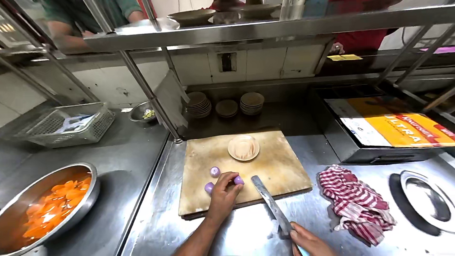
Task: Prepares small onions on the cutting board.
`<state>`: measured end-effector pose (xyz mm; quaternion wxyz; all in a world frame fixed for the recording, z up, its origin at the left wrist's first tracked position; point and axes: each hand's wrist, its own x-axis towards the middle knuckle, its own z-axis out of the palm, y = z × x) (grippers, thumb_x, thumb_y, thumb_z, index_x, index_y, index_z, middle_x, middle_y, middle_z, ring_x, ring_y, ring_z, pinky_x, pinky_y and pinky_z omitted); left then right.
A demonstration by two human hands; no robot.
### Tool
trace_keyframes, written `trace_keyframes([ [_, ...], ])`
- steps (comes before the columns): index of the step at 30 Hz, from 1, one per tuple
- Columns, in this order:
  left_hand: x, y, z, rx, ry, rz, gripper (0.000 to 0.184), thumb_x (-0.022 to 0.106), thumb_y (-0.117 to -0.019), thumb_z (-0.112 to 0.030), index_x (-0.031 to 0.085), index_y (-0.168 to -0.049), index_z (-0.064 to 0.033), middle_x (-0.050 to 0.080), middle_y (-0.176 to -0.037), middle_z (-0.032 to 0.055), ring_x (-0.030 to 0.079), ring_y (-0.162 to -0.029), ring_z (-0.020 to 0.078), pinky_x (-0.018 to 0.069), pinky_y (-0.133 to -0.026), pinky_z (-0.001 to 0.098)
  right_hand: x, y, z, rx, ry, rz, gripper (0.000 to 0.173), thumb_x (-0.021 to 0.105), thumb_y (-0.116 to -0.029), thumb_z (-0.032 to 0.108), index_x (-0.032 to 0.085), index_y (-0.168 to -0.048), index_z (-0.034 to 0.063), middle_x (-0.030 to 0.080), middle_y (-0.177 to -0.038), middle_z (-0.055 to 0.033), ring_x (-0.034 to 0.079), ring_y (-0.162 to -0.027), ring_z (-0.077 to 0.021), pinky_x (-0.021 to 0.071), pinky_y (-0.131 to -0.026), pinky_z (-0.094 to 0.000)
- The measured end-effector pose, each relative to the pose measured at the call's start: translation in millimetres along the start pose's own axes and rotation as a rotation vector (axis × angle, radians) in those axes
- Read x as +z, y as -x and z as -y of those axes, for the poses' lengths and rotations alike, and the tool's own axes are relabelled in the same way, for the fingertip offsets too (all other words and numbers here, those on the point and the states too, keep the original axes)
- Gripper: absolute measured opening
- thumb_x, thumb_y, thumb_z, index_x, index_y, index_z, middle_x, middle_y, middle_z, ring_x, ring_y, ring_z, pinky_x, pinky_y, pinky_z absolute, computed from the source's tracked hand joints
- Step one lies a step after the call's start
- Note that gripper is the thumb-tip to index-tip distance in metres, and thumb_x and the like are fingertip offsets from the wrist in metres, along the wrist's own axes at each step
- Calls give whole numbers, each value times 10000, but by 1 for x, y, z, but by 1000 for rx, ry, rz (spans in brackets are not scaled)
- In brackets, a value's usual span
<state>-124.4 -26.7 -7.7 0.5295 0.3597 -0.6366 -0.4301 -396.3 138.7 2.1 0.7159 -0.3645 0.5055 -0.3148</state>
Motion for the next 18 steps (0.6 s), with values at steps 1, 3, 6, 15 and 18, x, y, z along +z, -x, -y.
trace_keyframes([
  [1,2,-2,2,-2,-13,21,336,741,-910,-130,690,-1205,23,673,-1205,139,688,-1057,194,608,-918,339,-4,-5,-6,4,-51,-19,283,356,-1087,327,511,-1204,121,535,-645,-11,525,-452,-131,493,-408,-301],
  [3,5,-6,6,-3,-62,55,327,737,-910,-124,694,-1201,19,671,-1208,134,684,-1070,180,601,-933,326,-10,-7,-8,-23,-95,-144,315,330,-1090,297,539,-1196,87,538,-611,-11,525,-429,-129,498,-400,-299],
  [6,2,-8,11,-31,-173,88,317,732,-918,-147,702,-1197,1,674,-1211,122,674,-1087,153,582,-952,294,-17,-1,-1,-72,-112,-438,323,292,-1105,254,524,-1204,52,516,-589,-7,514,-413,-126,500,-392,-302],
  [15,-3,-7,8,-62,-176,203,345,741,-905,-157,696,-1209,0,664,-1233,128,672,-1096,154,585,-954,305,-15,22,9,-160,72,-379,281,501,-1024,185,497,-1272,53,552,-680,-8,559,-503,-138,530,-481,-321],
  [18,-2,-13,-1,-28,-352,232,294,699,-918,-141,712,-1186,-22,667,-1231,122,651,-1139,157,554,-992,303,-8,19,6,-134,124,-384,326,577,-973,132,495,-1274,37,567,-706,-23,562,-507,-145,533,-487,-333],
])
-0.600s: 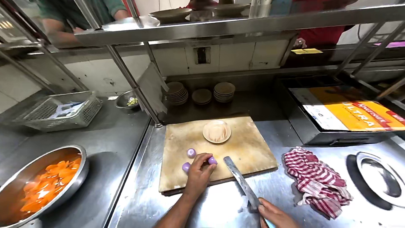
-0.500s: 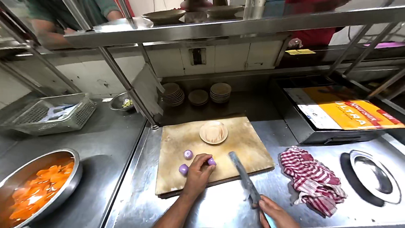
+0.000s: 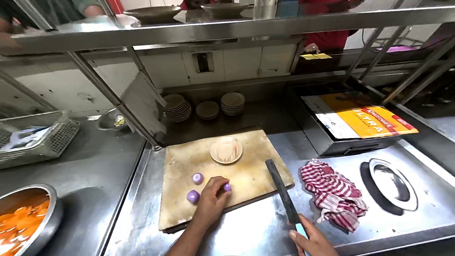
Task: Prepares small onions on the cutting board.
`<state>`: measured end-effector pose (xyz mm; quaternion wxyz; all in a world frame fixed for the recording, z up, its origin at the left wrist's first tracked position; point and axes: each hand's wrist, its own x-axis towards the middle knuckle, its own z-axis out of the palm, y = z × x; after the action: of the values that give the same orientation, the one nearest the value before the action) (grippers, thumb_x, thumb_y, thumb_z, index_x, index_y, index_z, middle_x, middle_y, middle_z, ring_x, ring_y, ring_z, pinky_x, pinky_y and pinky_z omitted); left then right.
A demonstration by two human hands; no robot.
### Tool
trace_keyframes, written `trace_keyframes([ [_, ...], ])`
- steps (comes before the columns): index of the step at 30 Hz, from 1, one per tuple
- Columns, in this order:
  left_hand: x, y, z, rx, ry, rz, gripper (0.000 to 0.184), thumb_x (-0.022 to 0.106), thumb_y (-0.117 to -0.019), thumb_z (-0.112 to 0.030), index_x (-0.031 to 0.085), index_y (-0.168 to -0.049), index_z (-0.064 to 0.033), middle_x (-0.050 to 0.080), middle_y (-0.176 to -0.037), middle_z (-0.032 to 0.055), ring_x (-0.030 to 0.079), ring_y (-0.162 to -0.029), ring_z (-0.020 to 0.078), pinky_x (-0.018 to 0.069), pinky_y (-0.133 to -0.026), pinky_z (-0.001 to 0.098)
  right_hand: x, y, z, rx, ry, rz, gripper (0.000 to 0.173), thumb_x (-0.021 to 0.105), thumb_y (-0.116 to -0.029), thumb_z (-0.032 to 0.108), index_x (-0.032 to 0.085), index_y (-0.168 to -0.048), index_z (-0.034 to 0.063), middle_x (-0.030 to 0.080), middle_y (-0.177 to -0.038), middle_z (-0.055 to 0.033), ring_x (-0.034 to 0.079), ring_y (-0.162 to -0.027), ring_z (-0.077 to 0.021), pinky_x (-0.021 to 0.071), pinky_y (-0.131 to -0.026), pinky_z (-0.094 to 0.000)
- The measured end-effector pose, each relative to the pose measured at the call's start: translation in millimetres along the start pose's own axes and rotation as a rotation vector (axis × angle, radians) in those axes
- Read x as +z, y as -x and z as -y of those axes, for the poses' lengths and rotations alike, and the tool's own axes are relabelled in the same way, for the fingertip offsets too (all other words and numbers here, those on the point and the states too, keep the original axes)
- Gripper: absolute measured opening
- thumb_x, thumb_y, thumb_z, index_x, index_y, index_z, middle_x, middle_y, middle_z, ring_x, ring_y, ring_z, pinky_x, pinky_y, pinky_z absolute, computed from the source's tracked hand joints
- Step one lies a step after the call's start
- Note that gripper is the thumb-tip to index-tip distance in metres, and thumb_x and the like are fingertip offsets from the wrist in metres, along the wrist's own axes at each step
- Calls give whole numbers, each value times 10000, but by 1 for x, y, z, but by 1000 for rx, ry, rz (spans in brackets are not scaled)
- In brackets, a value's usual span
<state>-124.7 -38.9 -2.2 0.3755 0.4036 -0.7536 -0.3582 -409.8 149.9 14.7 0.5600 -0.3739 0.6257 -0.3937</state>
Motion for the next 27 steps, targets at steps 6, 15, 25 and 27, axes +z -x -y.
trace_keyframes([
  [6,2,-13,-13,-88,-274,19,298,665,-889,-94,664,-1160,29,649,-1252,191,615,-1204,283,490,-1066,388,10,-2,-6,22,-29,-46,325,565,-973,111,481,-1273,17,564,-697,-28,560,-491,-143,529,-470,-324],
  [15,1,1,-3,1,-332,-18,458,681,-858,-56,641,-1312,-5,593,-1386,215,560,-1317,347,465,-1108,464,-12,2,-1,-21,-83,-230,373,579,-948,83,472,-1301,30,568,-660,-34,553,-446,-141,531,-443,-310],
  [25,11,17,-30,204,-370,-61,405,689,-846,-137,693,-1232,-15,579,-1396,258,522,-1340,447,442,-1105,568,-107,-52,-6,-89,754,-772,454,721,-890,85,610,-1313,-36,654,-1217,-281,648,-1121,-442,508,-969,-609],
  [27,27,21,-62,215,-206,45,401,716,-873,-103,675,-1247,37,576,-1397,276,546,-1329,413,458,-1108,530,-113,-50,1,-99,504,-731,512,713,-876,100,572,-1356,-8,686,-1116,-242,693,-941,-368,559,-817,-569],
])
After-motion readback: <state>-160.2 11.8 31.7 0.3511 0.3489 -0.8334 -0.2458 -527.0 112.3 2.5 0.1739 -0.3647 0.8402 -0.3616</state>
